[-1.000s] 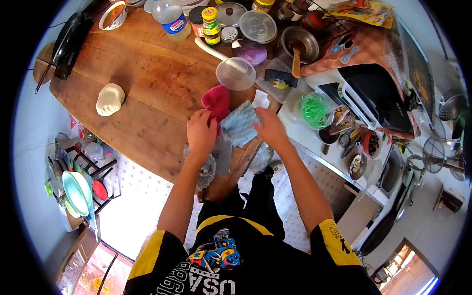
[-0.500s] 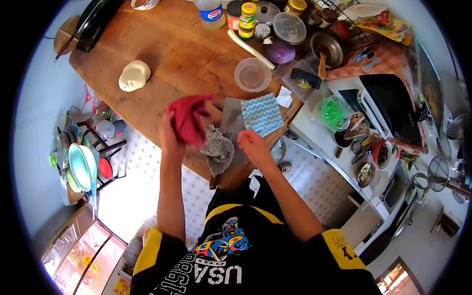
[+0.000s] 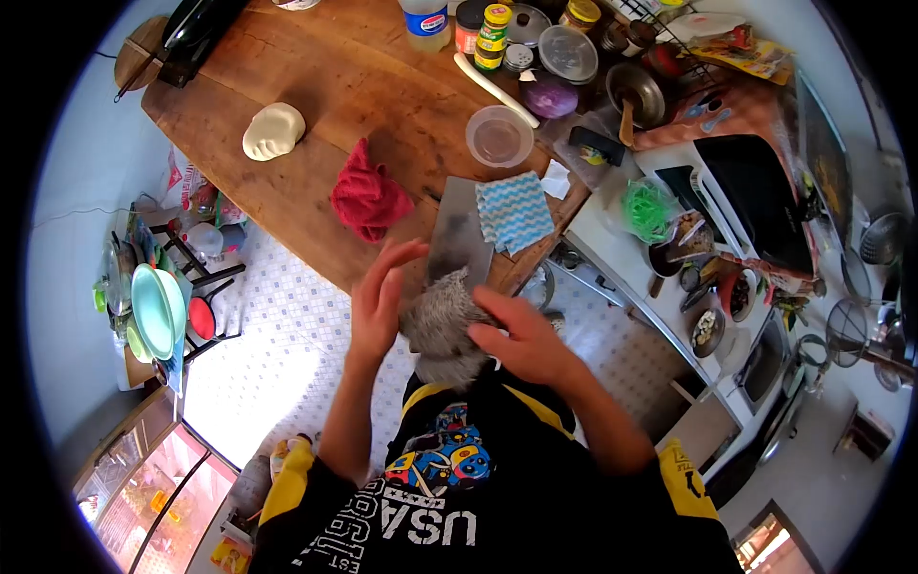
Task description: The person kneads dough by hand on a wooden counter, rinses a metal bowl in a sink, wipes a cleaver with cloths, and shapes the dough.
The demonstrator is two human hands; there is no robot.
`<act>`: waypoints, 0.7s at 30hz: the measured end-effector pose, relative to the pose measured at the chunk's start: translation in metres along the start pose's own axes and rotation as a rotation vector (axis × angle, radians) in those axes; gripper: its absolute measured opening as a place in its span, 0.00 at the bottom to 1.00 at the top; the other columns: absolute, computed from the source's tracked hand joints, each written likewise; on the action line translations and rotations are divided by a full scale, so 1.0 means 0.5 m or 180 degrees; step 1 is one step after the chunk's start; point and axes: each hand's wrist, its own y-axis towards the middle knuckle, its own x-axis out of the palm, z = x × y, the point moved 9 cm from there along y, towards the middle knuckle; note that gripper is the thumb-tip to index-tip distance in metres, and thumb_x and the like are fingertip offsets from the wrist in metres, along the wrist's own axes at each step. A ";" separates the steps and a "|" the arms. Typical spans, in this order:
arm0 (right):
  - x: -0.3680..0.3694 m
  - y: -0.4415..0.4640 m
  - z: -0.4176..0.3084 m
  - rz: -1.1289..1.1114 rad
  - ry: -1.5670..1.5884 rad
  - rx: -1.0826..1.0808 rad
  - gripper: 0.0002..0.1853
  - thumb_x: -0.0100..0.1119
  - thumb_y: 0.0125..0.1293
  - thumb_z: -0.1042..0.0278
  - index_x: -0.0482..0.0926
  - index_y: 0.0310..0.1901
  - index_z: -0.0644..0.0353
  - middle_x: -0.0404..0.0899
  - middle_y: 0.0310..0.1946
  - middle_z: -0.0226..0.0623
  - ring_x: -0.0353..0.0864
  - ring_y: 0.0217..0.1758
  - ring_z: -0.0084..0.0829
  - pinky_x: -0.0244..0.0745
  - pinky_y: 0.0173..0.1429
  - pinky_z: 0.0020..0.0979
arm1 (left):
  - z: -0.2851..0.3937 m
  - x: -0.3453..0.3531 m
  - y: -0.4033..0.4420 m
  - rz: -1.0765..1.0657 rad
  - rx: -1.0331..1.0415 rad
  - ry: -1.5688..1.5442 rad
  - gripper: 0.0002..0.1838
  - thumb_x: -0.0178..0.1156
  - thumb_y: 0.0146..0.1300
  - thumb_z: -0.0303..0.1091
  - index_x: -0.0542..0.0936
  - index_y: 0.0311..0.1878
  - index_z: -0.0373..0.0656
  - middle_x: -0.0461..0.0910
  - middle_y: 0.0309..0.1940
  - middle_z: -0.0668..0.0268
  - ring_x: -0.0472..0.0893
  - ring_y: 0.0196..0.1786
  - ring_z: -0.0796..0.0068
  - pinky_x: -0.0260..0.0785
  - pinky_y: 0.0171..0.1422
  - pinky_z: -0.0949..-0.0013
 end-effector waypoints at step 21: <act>-0.050 -0.187 0.093 0.1654 0.4143 0.0995 0.24 0.51 0.69 0.60 0.66 0.62 0.67 0.74 0.56 0.46 0.76 0.58 0.42 0.72 0.62 0.41 | -0.078 0.210 -0.180 -0.0979 -0.2237 -0.3720 0.32 0.54 0.67 0.52 0.66 0.64 0.37 0.67 0.65 0.54 0.68 0.67 0.55 0.60 0.70 0.51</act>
